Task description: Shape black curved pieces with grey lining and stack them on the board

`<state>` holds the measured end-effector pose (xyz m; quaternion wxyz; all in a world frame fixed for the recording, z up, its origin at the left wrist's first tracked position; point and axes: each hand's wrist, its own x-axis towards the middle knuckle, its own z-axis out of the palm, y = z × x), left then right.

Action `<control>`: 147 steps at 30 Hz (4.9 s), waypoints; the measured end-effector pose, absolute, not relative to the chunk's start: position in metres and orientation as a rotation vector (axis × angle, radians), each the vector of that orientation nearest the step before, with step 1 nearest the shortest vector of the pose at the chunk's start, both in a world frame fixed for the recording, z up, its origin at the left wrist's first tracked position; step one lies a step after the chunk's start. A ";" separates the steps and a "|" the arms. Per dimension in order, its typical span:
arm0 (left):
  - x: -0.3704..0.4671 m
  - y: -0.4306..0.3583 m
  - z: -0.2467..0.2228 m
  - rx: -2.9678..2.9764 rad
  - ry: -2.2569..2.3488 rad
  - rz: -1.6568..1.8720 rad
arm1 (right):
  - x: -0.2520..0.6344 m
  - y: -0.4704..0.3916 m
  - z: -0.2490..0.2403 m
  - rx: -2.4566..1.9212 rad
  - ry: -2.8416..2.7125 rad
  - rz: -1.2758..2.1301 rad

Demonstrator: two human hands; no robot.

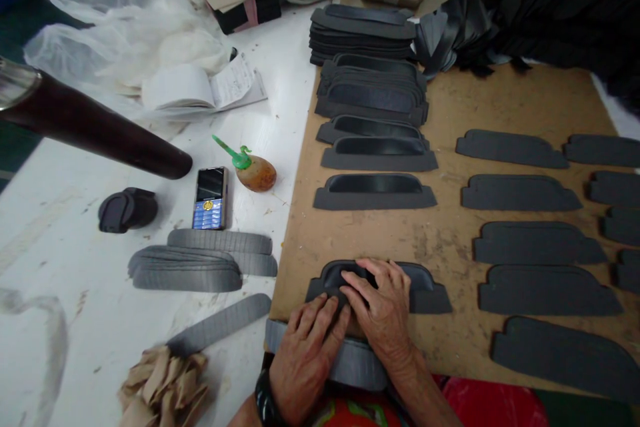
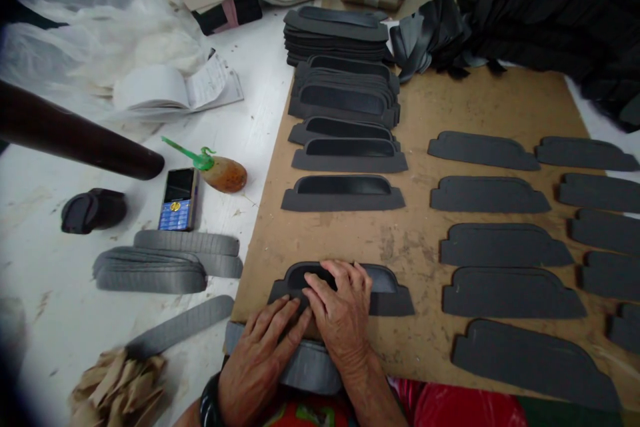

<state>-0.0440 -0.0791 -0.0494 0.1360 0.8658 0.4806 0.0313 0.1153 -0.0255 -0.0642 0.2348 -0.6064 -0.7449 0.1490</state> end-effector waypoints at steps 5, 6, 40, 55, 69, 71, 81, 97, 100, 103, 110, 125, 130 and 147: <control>-0.047 -0.076 -0.045 2.536 1.363 0.078 | 0.116 -0.026 -0.066 -1.670 -2.046 0.393; -0.048 -0.074 -0.043 2.543 1.378 0.066 | 0.116 -0.026 -0.066 -1.672 -2.047 0.401; -0.043 -0.065 -0.049 2.579 1.484 -0.090 | 0.182 -0.058 -0.063 -1.836 -2.003 0.097; -0.061 -0.059 -0.055 2.653 1.405 -0.006 | 0.175 -0.064 -0.062 -1.802 -2.297 0.181; -0.076 -0.084 -0.037 2.639 1.346 0.081 | 0.172 -0.068 -0.068 -1.765 -2.249 0.117; -0.058 -0.079 -0.039 2.654 1.337 0.085 | 0.172 -0.067 -0.069 -1.751 -2.244 0.102; -0.054 -0.058 -0.063 2.786 1.342 0.106 | 0.187 -0.068 -0.071 -1.794 -2.218 0.055; -0.053 -0.052 -0.055 2.774 1.380 0.093 | 0.206 -0.068 -0.069 -1.834 -2.140 0.021; -0.051 -0.054 -0.054 2.752 1.418 0.047 | 0.212 -0.067 -0.072 -1.761 -2.199 -0.023; -0.049 -0.055 -0.051 2.725 1.447 -0.009 | 0.220 -0.067 -0.075 -1.709 -2.245 -0.025; -0.043 -0.059 -0.048 2.730 1.493 -0.014 | 0.245 -0.065 -0.079 -1.725 -2.081 0.088; -0.058 -0.054 -0.066 2.814 1.387 0.168 | 0.226 -0.058 -0.058 -1.952 -2.120 -0.077; -0.065 -0.047 -0.070 2.775 1.324 0.229 | 0.230 -0.041 -0.048 -2.005 -2.011 0.277; -0.071 -0.049 -0.087 2.830 1.325 0.310 | 0.249 0.002 -0.041 -1.844 -1.358 1.732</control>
